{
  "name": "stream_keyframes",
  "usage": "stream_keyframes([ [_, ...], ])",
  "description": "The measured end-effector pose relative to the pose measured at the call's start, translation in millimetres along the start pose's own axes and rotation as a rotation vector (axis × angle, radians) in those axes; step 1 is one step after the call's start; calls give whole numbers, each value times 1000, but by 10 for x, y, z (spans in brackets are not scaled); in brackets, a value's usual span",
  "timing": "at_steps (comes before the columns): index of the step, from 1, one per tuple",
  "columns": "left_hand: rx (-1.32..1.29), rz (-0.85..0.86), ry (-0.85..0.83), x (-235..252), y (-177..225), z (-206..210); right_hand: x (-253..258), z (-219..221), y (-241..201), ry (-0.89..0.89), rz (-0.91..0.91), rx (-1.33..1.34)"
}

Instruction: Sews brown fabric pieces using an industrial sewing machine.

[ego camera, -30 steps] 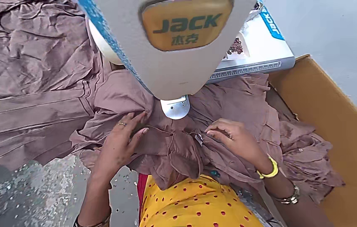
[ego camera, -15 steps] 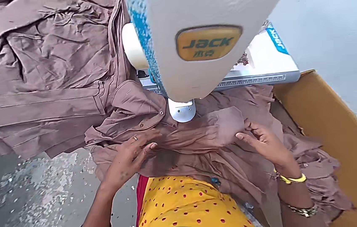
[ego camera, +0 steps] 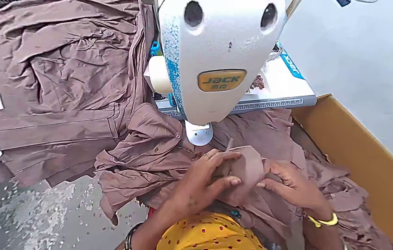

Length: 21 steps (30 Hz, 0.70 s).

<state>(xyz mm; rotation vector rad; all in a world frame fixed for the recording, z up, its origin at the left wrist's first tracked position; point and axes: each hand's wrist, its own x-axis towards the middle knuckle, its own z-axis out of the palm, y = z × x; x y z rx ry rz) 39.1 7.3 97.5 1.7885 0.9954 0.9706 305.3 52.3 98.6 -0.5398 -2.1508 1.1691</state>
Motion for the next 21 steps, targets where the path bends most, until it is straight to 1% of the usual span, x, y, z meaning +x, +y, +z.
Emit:
stream_keyframes([
  [2, -62, 25, 34, -78, 151, -73, 121, 98, -58, -25, -48, 54],
  [3, -92, 57, 103, -112, 202, -140, 193, 153, -65, -63, -76, 97],
  [5, -125, 106, 312, -206, 266, -385, 336, 271, -11, -180, -126, 148],
  [7, -30, 57, 598, -353, 276, -702, 502, 421, 115, -210, -173, 277],
  [8, 84, 11, 715, -434, 251, -831, 595, 502, 162, -181, -188, 384],
  [9, 220, -20, 766, -507, 224, -929, 699, 587, 171, -140, -213, 481],
  [10, 339, -13, 759, -568, 223, -981, 814, 681, 129, -96, -238, 550],
  [11, 416, 27, 711, -611, 260, -979, 930, 779, 48, -68, -257, 584],
  [14, 543, 157, 493, -613, 387, -799, 1221, 1027, -186, -94, -272, 545],
  [15, 558, 147, 439, -628, 345, -754, 1292, 1068, -210, -95, -270, 535],
  [17, 623, 48, 370, -743, 153, -744, 1356, 1084, -183, -50, -257, 543],
  [20, 891, -80, 316, -1053, -277, -860, 1254, 1009, -81, 29, -195, 551],
  [21, 919, -120, 292, -1175, -414, -920, 1205, 978, -52, 34, -174, 532],
])
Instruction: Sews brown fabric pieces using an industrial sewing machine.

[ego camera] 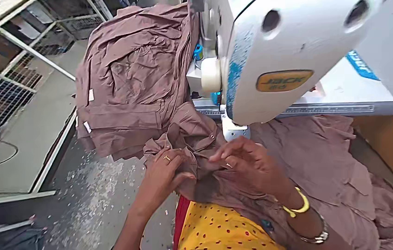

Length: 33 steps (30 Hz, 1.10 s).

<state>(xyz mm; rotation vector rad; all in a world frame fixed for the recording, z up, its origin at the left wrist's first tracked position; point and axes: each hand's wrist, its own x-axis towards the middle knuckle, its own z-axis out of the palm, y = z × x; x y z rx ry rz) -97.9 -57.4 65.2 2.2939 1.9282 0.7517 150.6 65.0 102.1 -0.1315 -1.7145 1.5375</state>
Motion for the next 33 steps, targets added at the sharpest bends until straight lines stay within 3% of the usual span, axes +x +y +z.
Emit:
stream_keyframes([
  [5, -86, -121, -165, -487, -409, 120, -161, 63, 125, -89, 115, -153],
  [10, -34, -190, -240, -736, -257, 171, 82, 384, 604, -280, 99, -598],
  [13, 30, -226, -7, -804, -204, 259, 313, 578, 917, -463, 30, -689],
  [16, -103, -301, 375, -704, -143, 76, 517, 814, 802, -498, 57, -508],
  [18, -195, -308, 597, -511, 4, -181, 567, 941, 557, -386, 3, -426],
  [21, -143, -124, 665, -220, 277, -579, 558, 997, 315, -137, -253, -463],
  [24, -95, 102, 651, 37, 473, -902, 484, 737, 205, -173, -262, -292],
  [28, -67, 129, 719, 369, 416, -1016, -8, 393, 25, -328, -144, -248],
  [30, -145, 103, 688, 571, 344, -714, -251, 145, -115, -356, -85, -224],
  [33, -410, -104, 526, 612, 391, 109, -461, -540, -148, -157, -27, -507],
])
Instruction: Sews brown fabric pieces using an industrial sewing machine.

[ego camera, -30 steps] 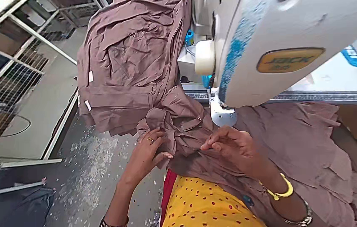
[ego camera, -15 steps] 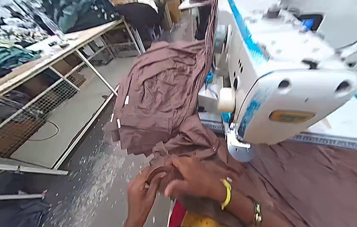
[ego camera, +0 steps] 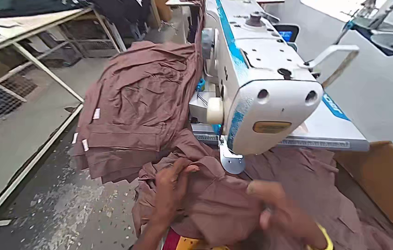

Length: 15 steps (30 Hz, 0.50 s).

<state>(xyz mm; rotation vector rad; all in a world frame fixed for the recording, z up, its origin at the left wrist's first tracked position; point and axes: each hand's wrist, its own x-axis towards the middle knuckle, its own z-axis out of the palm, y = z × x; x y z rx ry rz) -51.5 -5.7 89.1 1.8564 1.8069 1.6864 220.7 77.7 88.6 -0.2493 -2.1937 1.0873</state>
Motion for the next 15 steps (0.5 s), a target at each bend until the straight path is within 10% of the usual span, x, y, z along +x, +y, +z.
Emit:
stream_keyframes([
  [5, -338, -762, -543, -1080, -182, 1070, -261, -347, 793, 343, 461, -522],
  [15, -348, -432, -874, -376, -111, 397, 670, 14, 387, 417, 455, -197],
])
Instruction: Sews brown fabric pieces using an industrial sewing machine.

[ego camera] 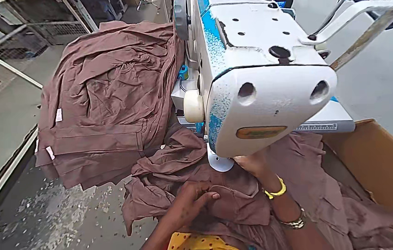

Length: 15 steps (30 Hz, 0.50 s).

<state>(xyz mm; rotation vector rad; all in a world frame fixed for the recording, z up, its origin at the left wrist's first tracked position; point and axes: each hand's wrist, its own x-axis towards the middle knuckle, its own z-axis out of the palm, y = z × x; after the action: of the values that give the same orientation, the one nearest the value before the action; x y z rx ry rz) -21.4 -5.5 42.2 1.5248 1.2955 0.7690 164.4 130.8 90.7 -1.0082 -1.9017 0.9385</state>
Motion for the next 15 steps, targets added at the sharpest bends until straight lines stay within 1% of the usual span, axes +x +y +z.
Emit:
stream_keyframes([
  [3, -14, 10, -36, -36, 8, 14, -15, -4, -12, -7, 24, -18],
  [7, 1, 58, -112, 41, 66, 70, 15, -48, -42, -100, 40, -37],
  [9, 17, 82, -112, 56, 100, 74, 34, -63, -38, -118, 32, -18],
  [11, 11, 72, -64, 27, 139, 63, 10, -137, -5, -167, 32, 29],
  [13, -63, 44, 37, -5, 207, 14, -81, -338, -20, -295, 58, 55],
  [15, -204, 30, 135, -15, 314, -60, -241, -549, -157, -455, 159, 13],
])
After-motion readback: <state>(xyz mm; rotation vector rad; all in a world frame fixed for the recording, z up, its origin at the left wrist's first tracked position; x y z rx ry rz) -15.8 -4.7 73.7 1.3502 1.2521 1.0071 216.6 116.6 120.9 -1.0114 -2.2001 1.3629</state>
